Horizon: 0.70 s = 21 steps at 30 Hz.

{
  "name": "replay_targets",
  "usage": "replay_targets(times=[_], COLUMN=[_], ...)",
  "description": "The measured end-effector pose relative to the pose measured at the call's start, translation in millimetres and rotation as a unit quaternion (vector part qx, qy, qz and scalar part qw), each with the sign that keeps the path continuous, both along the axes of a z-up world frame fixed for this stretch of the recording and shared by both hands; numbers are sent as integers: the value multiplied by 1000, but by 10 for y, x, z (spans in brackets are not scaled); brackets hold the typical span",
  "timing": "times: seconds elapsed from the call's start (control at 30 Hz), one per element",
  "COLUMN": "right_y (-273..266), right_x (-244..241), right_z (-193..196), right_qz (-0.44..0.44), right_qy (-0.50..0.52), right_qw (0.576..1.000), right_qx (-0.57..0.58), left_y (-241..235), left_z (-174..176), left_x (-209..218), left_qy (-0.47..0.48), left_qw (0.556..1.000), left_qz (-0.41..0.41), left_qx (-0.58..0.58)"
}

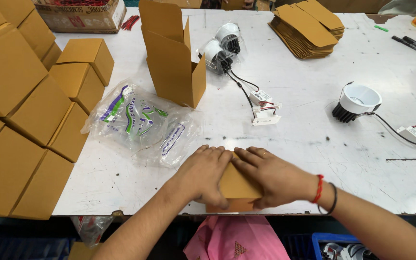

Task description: The person wraps LED light fixtures in plastic bags and places them into small cardboard boxes. They fold the boxes closed and stack them on a pile. The person repeats this process for multiple units at a packing station.

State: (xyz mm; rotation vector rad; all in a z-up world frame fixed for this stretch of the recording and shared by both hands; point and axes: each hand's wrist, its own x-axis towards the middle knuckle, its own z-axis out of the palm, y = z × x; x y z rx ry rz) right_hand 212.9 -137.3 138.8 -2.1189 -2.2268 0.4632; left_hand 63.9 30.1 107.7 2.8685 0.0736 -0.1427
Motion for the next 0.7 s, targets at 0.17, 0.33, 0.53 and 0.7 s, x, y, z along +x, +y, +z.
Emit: replay_targets(times=[0.17,0.33,0.53,0.7], right_y=[-42,-209,-206,-264], right_x=[124,-70,131,82], right_z=[-60,-331,-404,-479], right_qz=[45,39,54,86], right_qy=[-21,-72,-18,-70], right_qw=[999,989,990,979], right_qx=[-6,121,132,173], left_y=[-112,-301,-101,-193], left_z=[105,8,54,10], left_x=[22,-104,40,-80], left_qy=[60,-23,71,29], left_qw=[998,999,996,996], left_qz=[29,36,20,44], left_qx=[0,-18,-49,-74])
